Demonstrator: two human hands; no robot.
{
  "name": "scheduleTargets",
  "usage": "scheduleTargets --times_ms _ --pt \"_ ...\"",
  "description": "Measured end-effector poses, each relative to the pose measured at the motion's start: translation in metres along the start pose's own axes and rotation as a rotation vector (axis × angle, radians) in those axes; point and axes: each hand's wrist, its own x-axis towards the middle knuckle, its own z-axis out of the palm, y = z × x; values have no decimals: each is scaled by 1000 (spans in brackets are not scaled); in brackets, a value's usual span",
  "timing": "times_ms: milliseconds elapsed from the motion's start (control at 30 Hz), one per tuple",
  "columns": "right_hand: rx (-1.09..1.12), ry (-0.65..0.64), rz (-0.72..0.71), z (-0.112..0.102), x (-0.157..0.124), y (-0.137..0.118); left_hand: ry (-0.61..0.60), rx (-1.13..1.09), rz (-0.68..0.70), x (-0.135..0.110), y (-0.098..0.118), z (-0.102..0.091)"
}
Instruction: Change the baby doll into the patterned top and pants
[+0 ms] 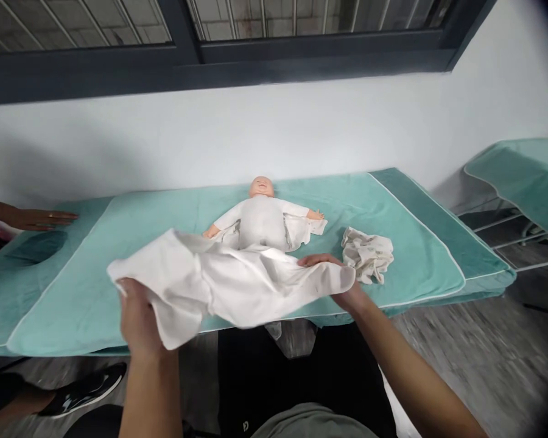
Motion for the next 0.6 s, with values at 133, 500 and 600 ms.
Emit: scheduleTargets --times_ms 133,500,600 --pt "443 -72 128 57 14 8 -434 141 -195 -36 -27 20" --pt "-47 -202 69 40 14 35 -206 -85 -155 -36 -55 15" --pt "-19 -136 125 43 14 46 -208 -237 -246 -23 -50 2"
